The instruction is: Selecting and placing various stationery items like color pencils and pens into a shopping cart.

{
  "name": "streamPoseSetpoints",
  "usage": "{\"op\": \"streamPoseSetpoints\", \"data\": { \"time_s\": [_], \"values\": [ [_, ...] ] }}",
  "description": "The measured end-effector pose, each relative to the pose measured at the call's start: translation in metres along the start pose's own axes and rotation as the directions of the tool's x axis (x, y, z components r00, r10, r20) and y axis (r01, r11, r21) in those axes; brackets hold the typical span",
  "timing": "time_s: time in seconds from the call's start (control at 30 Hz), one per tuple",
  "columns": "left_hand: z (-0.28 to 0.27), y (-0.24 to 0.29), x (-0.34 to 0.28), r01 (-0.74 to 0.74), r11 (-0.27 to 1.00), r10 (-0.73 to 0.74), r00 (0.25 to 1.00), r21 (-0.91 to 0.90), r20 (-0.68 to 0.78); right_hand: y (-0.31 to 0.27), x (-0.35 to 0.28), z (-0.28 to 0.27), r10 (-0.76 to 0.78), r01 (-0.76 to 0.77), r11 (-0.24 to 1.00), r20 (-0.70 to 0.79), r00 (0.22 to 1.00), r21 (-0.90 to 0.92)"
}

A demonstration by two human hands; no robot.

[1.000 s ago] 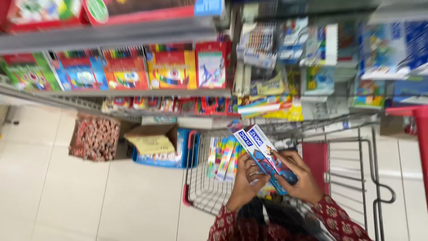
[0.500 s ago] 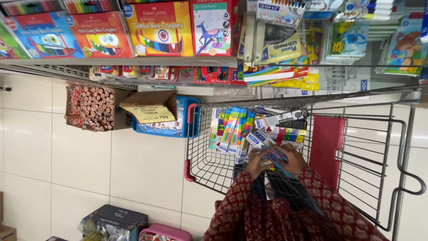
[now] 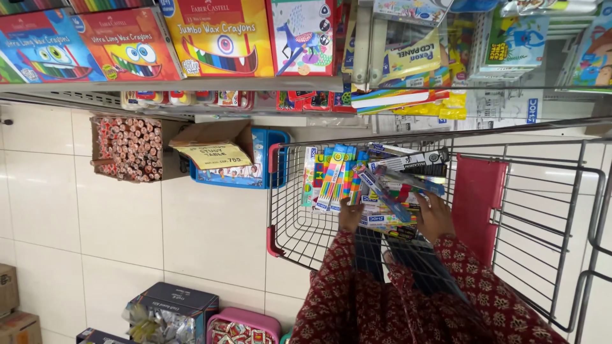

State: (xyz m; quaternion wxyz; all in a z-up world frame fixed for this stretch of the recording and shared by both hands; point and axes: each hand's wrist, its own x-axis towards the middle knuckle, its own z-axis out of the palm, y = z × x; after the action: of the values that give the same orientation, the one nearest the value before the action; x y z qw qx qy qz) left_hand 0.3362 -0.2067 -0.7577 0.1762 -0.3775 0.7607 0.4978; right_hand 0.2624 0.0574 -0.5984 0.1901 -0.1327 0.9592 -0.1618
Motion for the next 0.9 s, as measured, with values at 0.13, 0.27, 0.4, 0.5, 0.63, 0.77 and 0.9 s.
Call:
{"op": "streamPoseSetpoints", "data": {
  "time_s": [0.13,0.27,0.4,0.5,0.63,0.77,0.9],
  "values": [
    [-0.034,0.002,0.018,-0.149,0.986,0.157,0.98,0.068,-0.126,0.003,-0.015,0.007,-0.011,0.011,0.999,0.002,1.0,0.051],
    [-0.047,0.06,0.044,-0.36,0.875,0.425,0.891,0.324,-0.159,0.008,-0.021,0.019,-0.006,0.011,0.99,-0.032,0.999,0.138],
    [-0.028,0.119,0.074,-0.719,0.562,0.762,0.642,0.408,0.082,0.004,-0.03,0.021,0.042,-0.052,0.984,0.062,0.997,0.171],
    [-0.004,0.142,0.11,-0.588,0.502,0.537,0.787,0.634,0.304,0.005,-0.034,0.026,0.044,-0.054,0.987,0.067,0.997,0.149],
    [0.041,0.119,0.164,-0.396,0.643,0.399,0.904,0.655,0.155,0.013,-0.04,0.034,0.066,-0.073,0.981,0.044,0.997,0.177],
    [0.054,0.084,0.195,-0.385,0.409,0.649,0.76,0.827,0.033,0.024,-0.045,0.045,0.099,-0.107,0.973,0.05,0.994,0.206],
    [0.04,0.089,0.19,-0.353,0.406,0.449,0.881,0.843,0.152,0.027,-0.046,0.045,0.117,-0.139,0.971,0.118,0.986,0.193]
  ]
}}
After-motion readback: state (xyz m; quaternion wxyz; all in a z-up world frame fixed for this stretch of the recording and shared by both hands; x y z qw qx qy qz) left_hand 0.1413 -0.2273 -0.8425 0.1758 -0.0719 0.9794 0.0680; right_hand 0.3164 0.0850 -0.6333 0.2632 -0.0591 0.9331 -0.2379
